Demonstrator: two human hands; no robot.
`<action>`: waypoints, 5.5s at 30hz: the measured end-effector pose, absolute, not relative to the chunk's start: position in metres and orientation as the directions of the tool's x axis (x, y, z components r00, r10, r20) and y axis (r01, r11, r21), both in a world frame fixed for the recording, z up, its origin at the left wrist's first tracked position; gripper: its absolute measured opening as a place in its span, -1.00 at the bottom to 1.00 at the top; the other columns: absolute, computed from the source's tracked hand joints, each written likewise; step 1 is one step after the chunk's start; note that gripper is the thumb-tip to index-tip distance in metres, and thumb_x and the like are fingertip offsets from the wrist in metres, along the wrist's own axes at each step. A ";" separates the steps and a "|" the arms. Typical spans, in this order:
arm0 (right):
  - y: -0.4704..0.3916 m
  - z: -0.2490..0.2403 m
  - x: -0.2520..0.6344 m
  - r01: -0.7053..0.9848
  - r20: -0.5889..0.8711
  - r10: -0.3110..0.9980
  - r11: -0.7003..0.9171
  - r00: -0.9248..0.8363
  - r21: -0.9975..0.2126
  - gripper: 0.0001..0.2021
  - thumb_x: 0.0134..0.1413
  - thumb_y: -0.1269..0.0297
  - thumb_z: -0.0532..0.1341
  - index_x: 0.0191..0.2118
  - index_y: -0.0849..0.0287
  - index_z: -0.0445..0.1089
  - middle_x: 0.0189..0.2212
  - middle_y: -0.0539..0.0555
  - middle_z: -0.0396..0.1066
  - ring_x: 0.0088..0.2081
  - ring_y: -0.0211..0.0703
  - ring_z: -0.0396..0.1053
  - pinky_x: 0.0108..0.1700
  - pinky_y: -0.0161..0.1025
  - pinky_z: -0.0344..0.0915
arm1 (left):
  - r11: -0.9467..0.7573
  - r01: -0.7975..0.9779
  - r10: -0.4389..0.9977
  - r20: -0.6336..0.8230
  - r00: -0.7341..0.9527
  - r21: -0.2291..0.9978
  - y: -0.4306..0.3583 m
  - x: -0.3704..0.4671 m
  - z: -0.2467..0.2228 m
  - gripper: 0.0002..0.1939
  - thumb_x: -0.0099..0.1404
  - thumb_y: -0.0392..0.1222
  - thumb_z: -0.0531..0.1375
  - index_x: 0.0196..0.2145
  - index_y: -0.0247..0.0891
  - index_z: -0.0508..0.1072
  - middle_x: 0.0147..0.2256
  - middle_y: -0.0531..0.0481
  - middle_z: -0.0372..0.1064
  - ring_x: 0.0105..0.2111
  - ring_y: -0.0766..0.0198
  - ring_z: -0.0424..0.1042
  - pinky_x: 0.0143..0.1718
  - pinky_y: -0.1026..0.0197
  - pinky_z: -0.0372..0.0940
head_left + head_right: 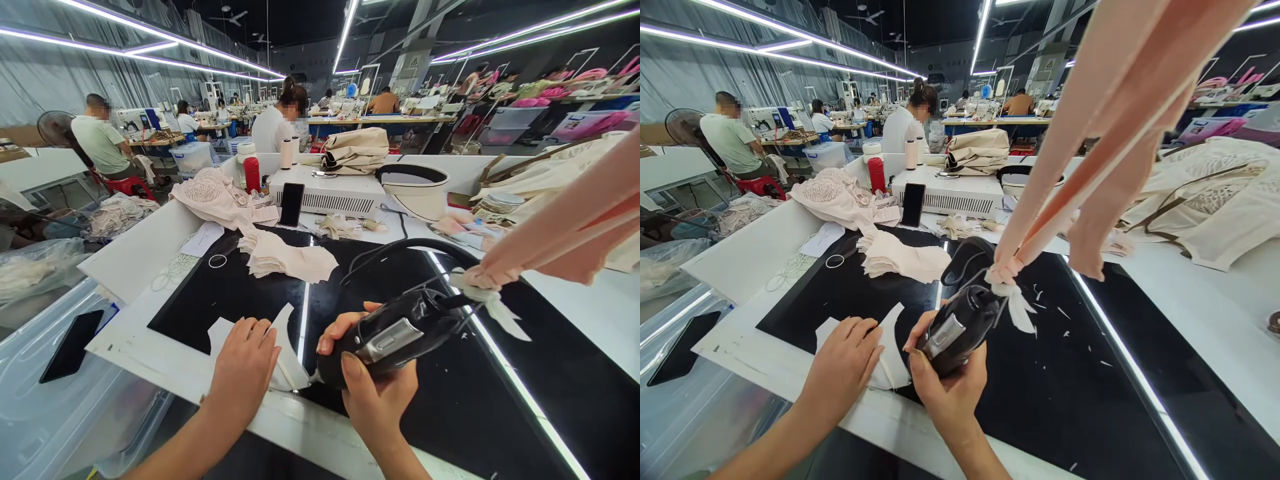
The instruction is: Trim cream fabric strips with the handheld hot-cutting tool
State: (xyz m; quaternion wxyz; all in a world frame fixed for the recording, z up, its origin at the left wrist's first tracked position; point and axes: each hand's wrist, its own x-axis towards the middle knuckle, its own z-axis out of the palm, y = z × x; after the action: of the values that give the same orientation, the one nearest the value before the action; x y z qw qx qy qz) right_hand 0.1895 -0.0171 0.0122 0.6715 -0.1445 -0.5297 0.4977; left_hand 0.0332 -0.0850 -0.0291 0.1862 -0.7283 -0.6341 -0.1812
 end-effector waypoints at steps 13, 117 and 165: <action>-0.018 0.013 0.191 -0.476 0.569 0.821 0.482 -0.048 -0.735 -0.63 0.21 0.29 0.36 0.08 0.00 0.32 -0.35 -0.05 0.46 -0.46 -0.28 0.44 -0.40 -0.29 0.47 | -0.669 0.739 0.673 0.488 0.556 0.080 -0.091 0.043 -0.044 -0.82 0.52 -0.42 0.06 -0.12 -0.41 0.47 -0.21 -0.10 0.50 -0.17 0.19 0.50 -0.03 0.17 0.48; 0.001 0.008 0.169 -0.462 0.559 0.829 0.500 0.009 -0.733 -0.61 0.18 0.31 0.35 0.09 -0.01 0.31 -0.34 -0.06 0.45 -0.45 -0.25 0.43 -0.38 -0.24 0.45 | -0.508 0.844 0.837 0.328 0.438 0.171 -0.096 0.019 -0.039 -0.55 0.34 -0.15 0.37 0.13 -0.16 0.41 0.15 -0.21 0.40 0.15 -0.05 0.44 0.16 -0.18 0.41; -0.015 0.015 0.176 -0.368 0.588 0.808 0.551 0.012 -0.749 -0.71 0.12 0.42 0.33 -0.07 0.01 0.34 -0.38 -0.07 0.47 -0.49 -0.26 0.44 -0.41 -0.27 0.47 | -0.693 0.701 0.721 0.201 0.663 0.171 -0.060 -0.018 -0.022 -0.72 0.56 -0.16 0.07 0.16 -0.09 0.40 0.11 -0.08 0.42 0.06 0.13 0.45 0.06 0.13 0.40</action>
State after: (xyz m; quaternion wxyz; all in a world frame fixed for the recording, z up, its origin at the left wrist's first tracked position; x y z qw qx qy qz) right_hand 0.1762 -0.0151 0.0150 0.6833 -0.1982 -0.5554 0.4304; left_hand -0.0175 -0.0605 -0.0218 -0.0392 -0.9111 -0.3900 -0.1272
